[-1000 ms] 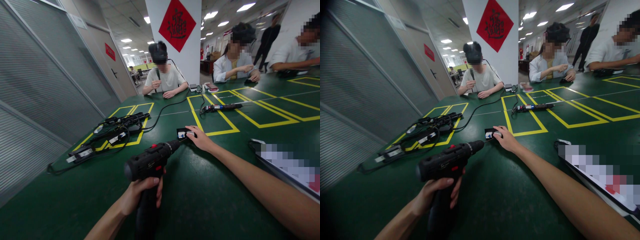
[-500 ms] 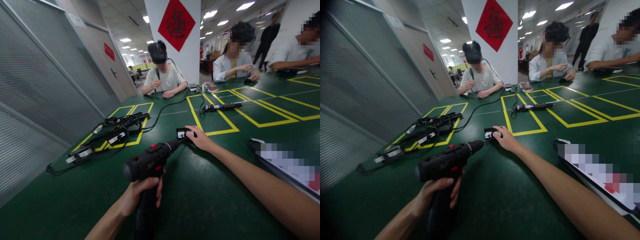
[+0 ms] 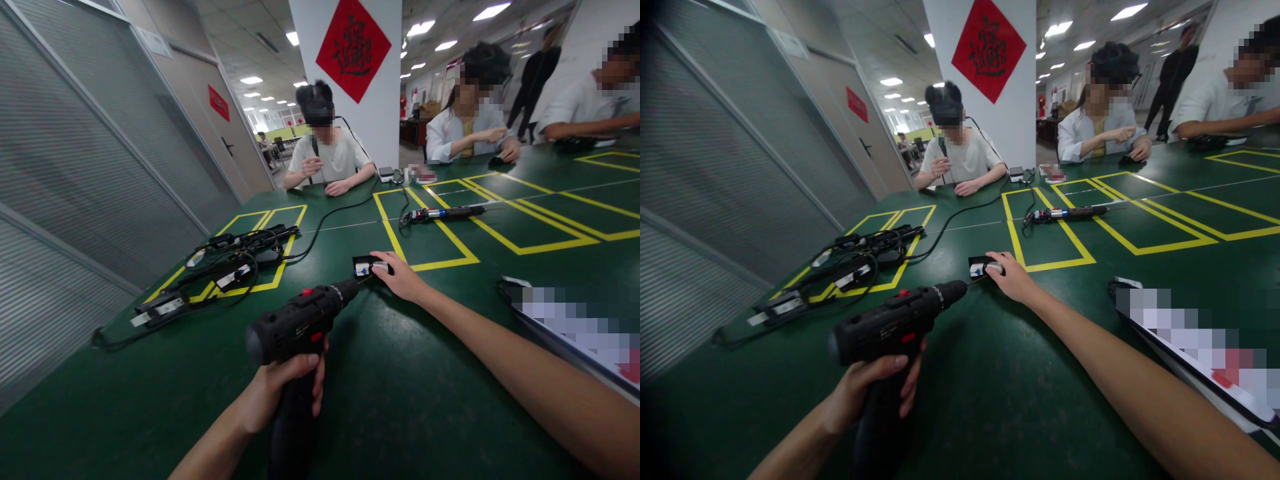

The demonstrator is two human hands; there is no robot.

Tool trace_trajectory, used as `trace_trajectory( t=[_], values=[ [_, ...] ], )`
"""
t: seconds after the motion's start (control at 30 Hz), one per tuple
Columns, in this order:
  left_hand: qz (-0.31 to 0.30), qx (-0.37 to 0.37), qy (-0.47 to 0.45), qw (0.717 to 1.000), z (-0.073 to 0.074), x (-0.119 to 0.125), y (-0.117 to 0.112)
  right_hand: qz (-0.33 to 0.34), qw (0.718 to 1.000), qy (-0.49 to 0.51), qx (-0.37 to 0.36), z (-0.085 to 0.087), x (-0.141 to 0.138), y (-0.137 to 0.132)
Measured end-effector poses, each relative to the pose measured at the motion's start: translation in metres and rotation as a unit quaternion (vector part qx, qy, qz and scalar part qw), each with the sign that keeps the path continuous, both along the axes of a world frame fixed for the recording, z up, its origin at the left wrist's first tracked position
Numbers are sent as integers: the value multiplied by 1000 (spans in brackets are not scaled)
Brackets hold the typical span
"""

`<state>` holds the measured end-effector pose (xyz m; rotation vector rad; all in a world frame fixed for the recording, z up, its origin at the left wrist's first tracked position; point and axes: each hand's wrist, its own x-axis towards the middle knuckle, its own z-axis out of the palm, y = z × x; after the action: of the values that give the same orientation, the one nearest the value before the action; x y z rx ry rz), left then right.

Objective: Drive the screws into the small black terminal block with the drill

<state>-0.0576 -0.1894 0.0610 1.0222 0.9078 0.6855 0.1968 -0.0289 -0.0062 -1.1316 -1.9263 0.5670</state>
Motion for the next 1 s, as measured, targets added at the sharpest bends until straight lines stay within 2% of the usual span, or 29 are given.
trace_trajectory(
  t=[0.33, 0.67, 1.0],
  values=[
    [18, 14, 16, 1000, 0, 2, -3, -3, 1000, -3, 13, -4, -1, 4],
    [3, 2, 22, 1000, 6, 3, -2, -1, 1000, -3, 12, -2, 0, 2],
    [8, 3, 30, 1000, 3, 2, -1, -2, 1000, -3, 12, -2, 0, 2]
  ],
)
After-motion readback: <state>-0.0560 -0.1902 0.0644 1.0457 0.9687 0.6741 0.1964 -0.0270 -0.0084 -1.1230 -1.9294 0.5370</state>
